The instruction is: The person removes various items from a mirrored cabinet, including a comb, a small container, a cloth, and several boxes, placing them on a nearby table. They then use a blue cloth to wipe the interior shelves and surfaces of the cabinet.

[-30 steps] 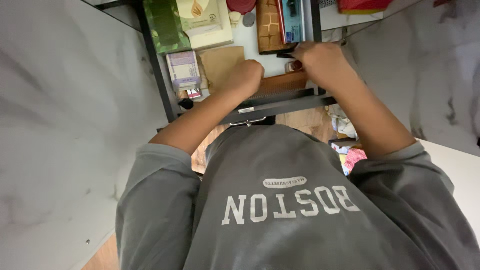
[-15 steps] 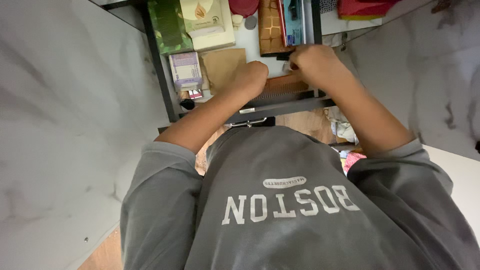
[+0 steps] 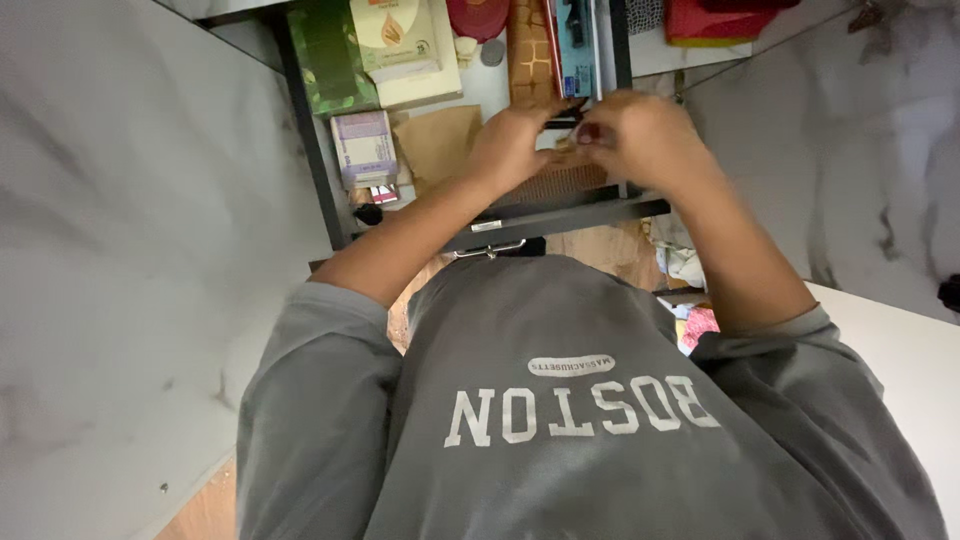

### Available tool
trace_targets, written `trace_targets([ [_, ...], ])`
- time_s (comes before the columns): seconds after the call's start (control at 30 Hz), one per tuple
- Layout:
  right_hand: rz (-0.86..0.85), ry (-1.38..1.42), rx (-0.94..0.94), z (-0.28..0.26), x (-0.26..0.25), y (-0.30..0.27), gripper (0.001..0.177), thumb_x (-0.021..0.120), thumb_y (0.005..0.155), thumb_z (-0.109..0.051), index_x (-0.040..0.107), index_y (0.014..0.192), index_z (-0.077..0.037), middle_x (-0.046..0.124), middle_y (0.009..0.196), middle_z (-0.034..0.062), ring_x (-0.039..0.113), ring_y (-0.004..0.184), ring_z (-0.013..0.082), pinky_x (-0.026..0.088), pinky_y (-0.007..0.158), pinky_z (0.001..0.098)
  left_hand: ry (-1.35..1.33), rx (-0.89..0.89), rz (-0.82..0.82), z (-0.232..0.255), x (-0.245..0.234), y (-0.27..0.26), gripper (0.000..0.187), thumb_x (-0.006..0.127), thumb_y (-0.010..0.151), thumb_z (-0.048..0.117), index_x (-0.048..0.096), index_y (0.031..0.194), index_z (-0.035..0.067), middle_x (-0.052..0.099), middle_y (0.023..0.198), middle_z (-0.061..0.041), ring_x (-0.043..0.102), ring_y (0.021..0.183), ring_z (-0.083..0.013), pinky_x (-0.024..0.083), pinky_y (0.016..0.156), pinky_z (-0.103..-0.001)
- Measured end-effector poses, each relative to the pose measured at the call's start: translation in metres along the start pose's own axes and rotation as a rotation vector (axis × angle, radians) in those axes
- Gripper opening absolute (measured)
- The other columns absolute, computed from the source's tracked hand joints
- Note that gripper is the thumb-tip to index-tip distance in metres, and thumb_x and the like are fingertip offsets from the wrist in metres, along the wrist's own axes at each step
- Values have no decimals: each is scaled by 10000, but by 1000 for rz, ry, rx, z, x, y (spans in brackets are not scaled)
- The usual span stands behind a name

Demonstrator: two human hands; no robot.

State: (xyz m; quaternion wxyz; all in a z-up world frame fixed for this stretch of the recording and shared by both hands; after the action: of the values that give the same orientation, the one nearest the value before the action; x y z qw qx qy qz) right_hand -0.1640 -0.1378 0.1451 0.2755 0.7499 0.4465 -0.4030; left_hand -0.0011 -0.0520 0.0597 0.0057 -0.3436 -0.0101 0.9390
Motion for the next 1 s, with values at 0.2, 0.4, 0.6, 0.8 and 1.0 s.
trace_targets([
  [0.2, -37, 177, 22, 3, 33, 11, 245, 810, 804, -120, 732, 1008, -9, 733, 976, 169, 709, 905, 358, 572, 805, 447, -44, 14, -28, 19, -13, 2, 482, 869, 798, 186, 683, 1232, 91, 715, 1111, -154, 701, 1030, -354, 560, 860, -427],
  [0.4, -54, 492, 156, 20, 47, 14, 379, 752, 836, -59, 690, 1205, 2, 739, 1019, 155, 751, 884, 279, 591, 794, 405, 36, 30, 97, -7, -11, 4, 411, 885, 716, 165, 757, 1101, 97, 704, 937, -161, 693, 879, -366, 551, 750, -454],
  [0.6, -248, -165, -57, 26, 91, 17, 196, 694, 829, -83, 801, 993, -74, 746, 954, 177, 722, 863, 351, 575, 749, 468, 95, -175, 145, -36, -8, 8, 309, 931, 667, 199, 722, 841, 53, 704, 900, -184, 698, 834, -373, 553, 723, -470],
  [0.8, -224, -391, -198, 29, 119, 15, 167, 639, 822, -89, 777, 914, -74, 731, 922, 173, 725, 906, 343, 589, 762, 445, 129, -215, 95, -39, -4, 7, 309, 919, 657, 205, 732, 838, 37, 692, 894, -221, 688, 839, -407, 553, 743, -479],
  [1.0, -92, -358, -59, 50, 92, -1, 171, 661, 768, -86, 750, 902, -26, 713, 955, 174, 713, 826, 323, 585, 708, 409, 101, -85, 97, -23, 8, 6, 230, 867, 658, 133, 728, 805, 24, 695, 955, -224, 683, 898, -425, 538, 780, -497],
])
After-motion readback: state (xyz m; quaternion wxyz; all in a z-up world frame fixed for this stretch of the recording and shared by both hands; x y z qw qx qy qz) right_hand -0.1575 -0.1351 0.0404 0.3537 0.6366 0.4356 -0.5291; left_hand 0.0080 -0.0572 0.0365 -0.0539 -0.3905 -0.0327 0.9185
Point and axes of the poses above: each hand's wrist, its own y-axis towards the middle knuckle, its own x-axis out of the palm, z = x × y, the point moved 4 cm from there along y, towards the middle knuckle
